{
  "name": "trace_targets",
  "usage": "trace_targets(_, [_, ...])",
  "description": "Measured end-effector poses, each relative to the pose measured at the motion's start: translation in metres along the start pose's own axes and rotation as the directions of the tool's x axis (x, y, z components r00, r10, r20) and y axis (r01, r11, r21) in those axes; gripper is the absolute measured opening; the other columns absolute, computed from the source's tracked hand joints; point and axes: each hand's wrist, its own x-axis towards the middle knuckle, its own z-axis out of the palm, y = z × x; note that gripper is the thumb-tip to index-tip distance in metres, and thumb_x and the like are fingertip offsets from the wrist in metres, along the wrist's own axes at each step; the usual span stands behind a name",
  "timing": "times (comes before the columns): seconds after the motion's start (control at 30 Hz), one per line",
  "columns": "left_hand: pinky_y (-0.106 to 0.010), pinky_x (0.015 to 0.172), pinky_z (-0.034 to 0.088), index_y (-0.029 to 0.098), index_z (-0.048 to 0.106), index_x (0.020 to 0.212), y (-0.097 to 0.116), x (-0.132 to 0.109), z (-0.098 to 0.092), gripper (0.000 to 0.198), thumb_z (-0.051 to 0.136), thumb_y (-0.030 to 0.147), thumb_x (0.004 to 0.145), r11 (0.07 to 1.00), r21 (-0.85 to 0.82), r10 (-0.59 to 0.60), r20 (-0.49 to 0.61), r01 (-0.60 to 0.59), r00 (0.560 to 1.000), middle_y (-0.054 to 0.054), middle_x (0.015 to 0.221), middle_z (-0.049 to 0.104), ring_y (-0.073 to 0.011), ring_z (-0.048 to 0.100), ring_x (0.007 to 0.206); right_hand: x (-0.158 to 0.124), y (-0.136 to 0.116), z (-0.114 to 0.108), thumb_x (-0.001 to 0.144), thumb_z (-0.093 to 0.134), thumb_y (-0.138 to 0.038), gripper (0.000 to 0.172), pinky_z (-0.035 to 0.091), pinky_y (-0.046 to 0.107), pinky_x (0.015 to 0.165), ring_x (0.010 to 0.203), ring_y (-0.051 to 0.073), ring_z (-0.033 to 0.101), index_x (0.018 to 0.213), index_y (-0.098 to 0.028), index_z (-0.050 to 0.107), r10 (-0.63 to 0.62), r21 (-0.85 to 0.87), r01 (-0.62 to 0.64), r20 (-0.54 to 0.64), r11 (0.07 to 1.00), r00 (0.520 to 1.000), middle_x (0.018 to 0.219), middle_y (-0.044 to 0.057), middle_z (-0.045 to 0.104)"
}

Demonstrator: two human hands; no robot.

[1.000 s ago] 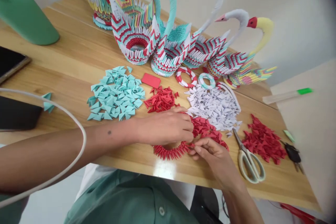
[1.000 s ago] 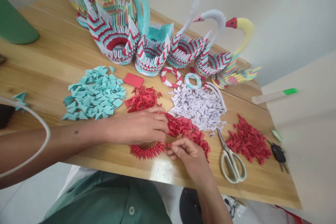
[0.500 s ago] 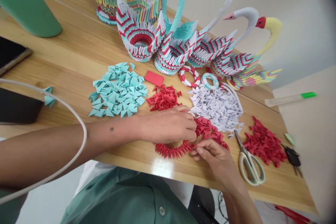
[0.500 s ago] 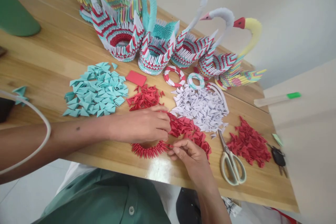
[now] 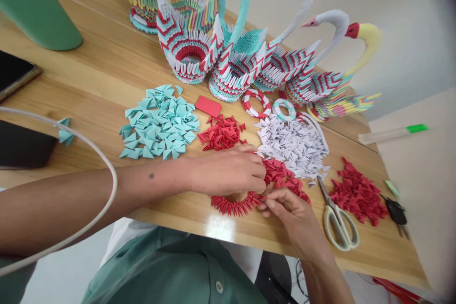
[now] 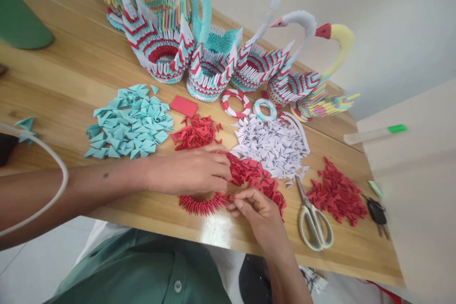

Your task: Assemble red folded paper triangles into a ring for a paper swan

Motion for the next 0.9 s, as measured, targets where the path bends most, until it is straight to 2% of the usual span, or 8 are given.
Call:
trace_targets(0.2, [-0.038,0.097,0.042,0.021,0.067,0.083,0.0002,-0.0001,-0.0004,0.012,0.062,0.014,0.091,1.000,-0.010,0.011,-0.057,-0.012,0.998,-0.003,0.087,0.069,-0.0209,0.059,0.094,0.0008,0.0026,-0.0008,0.074,0.080,-0.055,0.036,0.059,0.033,0.067,0.067,0.020,0.071,0.080,-0.022,0.066,-0.010,-0.008,0.010,-0.004,1.000,1.000,0.073,0.005,0.074])
trace_targets(0.47, [-0.039,0.102,0.039,0.021,0.068,0.088,0.0007,0.0012,-0.0042,0.017,0.054,0.015,0.096,1.000,-0.006,-0.016,0.041,0.016,0.999,-0.003,0.092,0.069,-0.0209,0.058,0.097,0.0007,0.0046,-0.0012,0.075,0.080,-0.053,0.035,0.057,0.029,0.067,0.066,0.017,0.070,0.081,-0.022,0.066,-0.002,0.009,0.002,-0.010,1.000,1.000,0.073,0.004,0.075])
trace_targets(0.9, [-0.039,0.101,0.040,0.020,0.068,0.088,0.0002,0.0011,-0.0030,0.014,0.057,0.015,0.095,1.000,-0.003,0.003,0.008,-0.003,1.000,-0.003,0.092,0.070,-0.0206,0.058,0.096,0.0001,0.0014,0.0006,0.072,0.082,-0.052,0.035,0.057,0.026,0.065,0.065,0.016,0.070,0.079,-0.021,0.067,-0.010,0.030,0.011,-0.011,0.999,1.000,0.071,0.003,0.075])
